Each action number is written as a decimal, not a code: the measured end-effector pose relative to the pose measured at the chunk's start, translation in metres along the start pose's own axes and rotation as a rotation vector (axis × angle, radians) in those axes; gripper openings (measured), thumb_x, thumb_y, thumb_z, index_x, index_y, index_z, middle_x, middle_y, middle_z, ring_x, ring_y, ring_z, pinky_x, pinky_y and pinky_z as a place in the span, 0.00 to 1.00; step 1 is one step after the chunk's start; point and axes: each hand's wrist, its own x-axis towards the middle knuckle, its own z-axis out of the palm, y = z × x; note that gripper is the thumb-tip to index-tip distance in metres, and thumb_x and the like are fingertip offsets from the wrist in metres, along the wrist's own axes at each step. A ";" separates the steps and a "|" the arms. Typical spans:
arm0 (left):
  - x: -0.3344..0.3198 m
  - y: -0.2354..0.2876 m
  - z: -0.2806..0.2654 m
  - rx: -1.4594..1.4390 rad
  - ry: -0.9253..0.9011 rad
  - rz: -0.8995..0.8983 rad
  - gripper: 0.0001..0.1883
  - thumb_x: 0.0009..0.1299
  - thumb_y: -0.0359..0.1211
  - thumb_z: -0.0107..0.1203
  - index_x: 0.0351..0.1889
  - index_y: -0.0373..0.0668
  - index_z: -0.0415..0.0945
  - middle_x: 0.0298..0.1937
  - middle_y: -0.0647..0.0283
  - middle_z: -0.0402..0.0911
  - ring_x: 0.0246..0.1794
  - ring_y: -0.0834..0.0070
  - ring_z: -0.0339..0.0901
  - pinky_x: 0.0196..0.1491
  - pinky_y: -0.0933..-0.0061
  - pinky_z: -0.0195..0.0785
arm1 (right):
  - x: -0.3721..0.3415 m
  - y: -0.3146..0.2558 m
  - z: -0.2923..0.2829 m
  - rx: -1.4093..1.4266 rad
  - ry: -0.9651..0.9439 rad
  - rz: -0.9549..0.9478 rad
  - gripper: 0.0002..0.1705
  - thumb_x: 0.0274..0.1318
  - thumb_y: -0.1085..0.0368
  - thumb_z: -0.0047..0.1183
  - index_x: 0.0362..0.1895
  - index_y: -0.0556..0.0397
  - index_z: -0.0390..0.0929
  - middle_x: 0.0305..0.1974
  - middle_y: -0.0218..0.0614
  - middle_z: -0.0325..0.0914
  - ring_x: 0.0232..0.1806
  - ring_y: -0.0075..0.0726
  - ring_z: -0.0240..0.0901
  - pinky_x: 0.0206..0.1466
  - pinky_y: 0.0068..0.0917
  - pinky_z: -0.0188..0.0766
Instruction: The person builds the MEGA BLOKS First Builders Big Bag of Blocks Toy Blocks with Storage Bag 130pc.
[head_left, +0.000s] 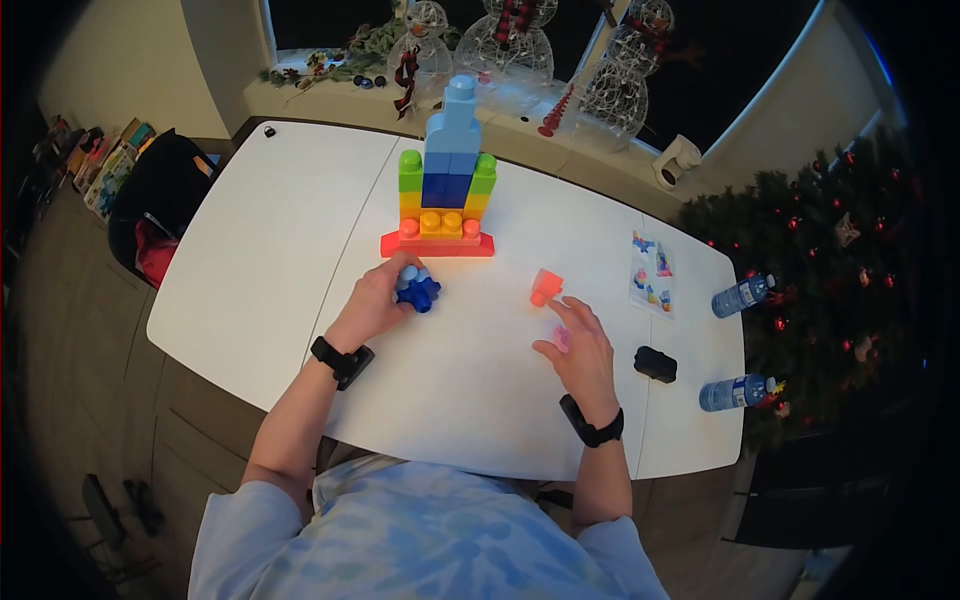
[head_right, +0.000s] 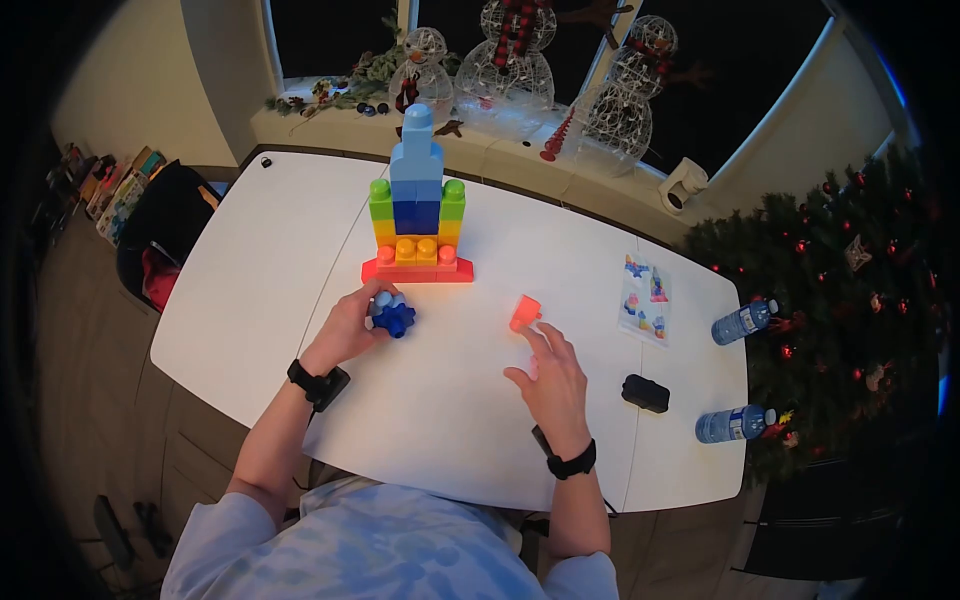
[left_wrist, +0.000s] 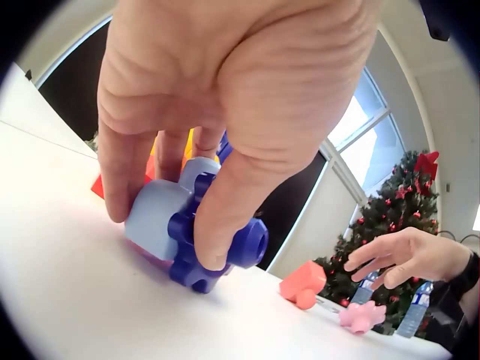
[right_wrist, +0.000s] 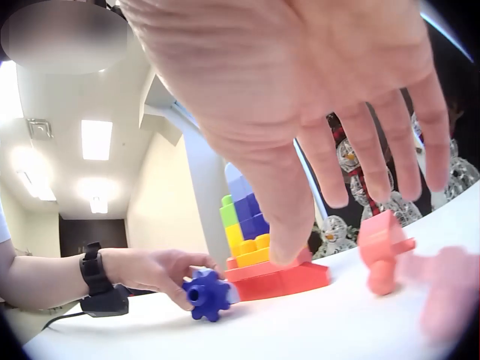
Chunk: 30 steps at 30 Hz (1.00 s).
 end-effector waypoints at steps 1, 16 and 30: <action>0.003 -0.003 0.001 0.008 -0.017 0.006 0.30 0.55 0.21 0.68 0.56 0.48 0.71 0.45 0.55 0.84 0.48 0.52 0.84 0.50 0.57 0.77 | -0.003 0.012 -0.003 -0.064 -0.058 0.044 0.40 0.47 0.63 0.74 0.68 0.46 0.75 0.67 0.44 0.74 0.64 0.53 0.74 0.63 0.44 0.76; 0.056 0.104 0.104 0.014 -0.052 0.501 0.39 0.58 0.25 0.71 0.70 0.44 0.67 0.70 0.51 0.71 0.69 0.50 0.70 0.69 0.55 0.68 | 0.004 0.091 0.005 0.381 -0.209 0.199 0.17 0.66 0.66 0.58 0.58 0.53 0.80 0.38 0.47 0.86 0.39 0.43 0.86 0.43 0.33 0.81; 0.067 0.062 0.114 -0.330 -0.399 0.171 0.22 0.72 0.36 0.67 0.59 0.36 0.73 0.51 0.58 0.86 0.53 0.73 0.84 0.56 0.68 0.78 | -0.011 0.072 -0.007 0.005 0.075 0.221 0.16 0.58 0.63 0.67 0.49 0.51 0.83 0.36 0.43 0.80 0.36 0.50 0.82 0.41 0.41 0.78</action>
